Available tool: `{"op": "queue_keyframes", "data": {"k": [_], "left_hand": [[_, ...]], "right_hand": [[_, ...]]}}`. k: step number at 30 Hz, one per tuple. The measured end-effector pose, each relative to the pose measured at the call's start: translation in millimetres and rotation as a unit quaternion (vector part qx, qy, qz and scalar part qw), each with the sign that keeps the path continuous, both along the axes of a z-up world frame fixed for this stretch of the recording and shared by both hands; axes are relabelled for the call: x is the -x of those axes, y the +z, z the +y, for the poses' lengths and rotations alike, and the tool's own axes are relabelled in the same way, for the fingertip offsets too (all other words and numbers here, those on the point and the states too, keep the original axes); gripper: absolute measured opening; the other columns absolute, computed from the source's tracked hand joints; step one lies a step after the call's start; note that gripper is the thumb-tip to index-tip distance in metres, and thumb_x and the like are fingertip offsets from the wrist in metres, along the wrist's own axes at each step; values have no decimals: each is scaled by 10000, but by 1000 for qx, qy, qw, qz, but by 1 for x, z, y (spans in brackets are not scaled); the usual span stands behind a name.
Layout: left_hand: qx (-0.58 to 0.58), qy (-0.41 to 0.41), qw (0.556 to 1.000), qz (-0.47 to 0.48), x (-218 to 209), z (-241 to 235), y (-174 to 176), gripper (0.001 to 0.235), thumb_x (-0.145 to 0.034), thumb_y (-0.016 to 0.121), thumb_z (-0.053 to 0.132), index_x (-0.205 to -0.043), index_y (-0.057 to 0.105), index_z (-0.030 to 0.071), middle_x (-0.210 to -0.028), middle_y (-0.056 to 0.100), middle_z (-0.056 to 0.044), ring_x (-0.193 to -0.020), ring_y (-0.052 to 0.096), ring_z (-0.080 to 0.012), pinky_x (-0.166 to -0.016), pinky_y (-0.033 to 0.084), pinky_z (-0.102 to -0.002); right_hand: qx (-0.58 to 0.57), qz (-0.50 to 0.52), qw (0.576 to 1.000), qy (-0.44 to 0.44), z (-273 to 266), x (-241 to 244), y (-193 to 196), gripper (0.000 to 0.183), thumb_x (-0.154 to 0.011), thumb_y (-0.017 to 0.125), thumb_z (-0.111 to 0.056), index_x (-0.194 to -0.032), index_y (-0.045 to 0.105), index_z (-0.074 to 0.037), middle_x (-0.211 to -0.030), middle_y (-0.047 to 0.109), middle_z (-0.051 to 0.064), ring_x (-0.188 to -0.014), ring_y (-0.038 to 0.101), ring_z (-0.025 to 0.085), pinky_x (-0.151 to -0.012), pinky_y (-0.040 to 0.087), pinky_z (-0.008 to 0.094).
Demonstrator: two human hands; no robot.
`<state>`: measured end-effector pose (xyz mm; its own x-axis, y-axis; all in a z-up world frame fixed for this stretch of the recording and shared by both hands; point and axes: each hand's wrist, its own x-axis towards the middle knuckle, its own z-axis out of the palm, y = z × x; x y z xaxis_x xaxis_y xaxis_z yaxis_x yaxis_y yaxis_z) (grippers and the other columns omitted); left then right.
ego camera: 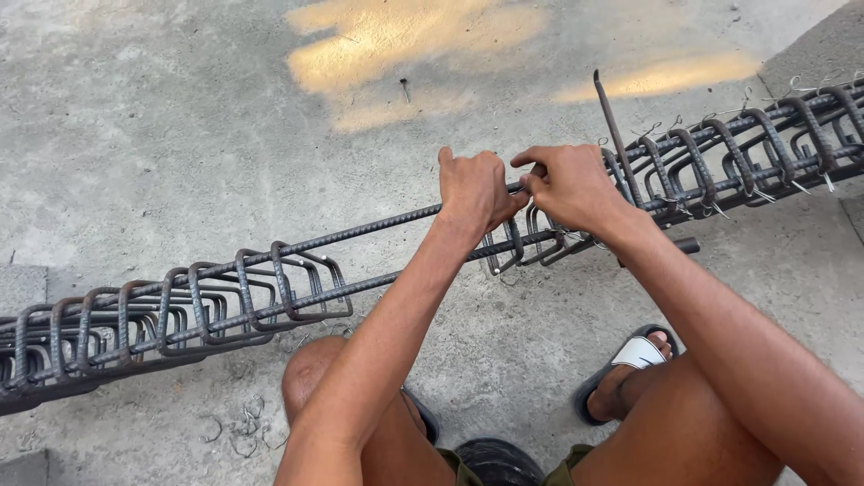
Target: Tying rebar intersections with wire using a manual hook tool
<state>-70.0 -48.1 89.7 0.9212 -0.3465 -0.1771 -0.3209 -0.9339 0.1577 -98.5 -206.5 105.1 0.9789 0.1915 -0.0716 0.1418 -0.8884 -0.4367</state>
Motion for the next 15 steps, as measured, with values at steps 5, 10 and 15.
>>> {"op": "queue_keyframes", "data": {"k": [5,10,15], "left_hand": [[26,12,1000,-3,0,0,-3,663,-810,526,668,-992,705,56,-917,782,-121,-961,756,-367,-1012,328,-490],[66,30,997,5,-1,-8,-15,641,-840,512,613,-1055,640,23,-964,762,-159,-990,742,-399,-983,371,-548],[75,35,997,-9,-1,-17,-17,415,-847,597,417,-1015,615,38,-863,744,-157,-925,744,-426,-933,375,-533]], "right_hand": [[-29,3,999,-27,-9,6,14,313,-995,578,-278,-1278,703,-235,-810,778,12,-891,742,295,-902,507,488],[43,6,996,-75,-51,13,11,336,-993,601,-343,-1294,710,-239,-905,791,32,-959,741,318,-944,501,522],[196,59,971,-122,-96,30,-2,417,-994,539,-415,-1317,713,-218,-966,816,56,-1036,742,397,-1051,378,564]]}}
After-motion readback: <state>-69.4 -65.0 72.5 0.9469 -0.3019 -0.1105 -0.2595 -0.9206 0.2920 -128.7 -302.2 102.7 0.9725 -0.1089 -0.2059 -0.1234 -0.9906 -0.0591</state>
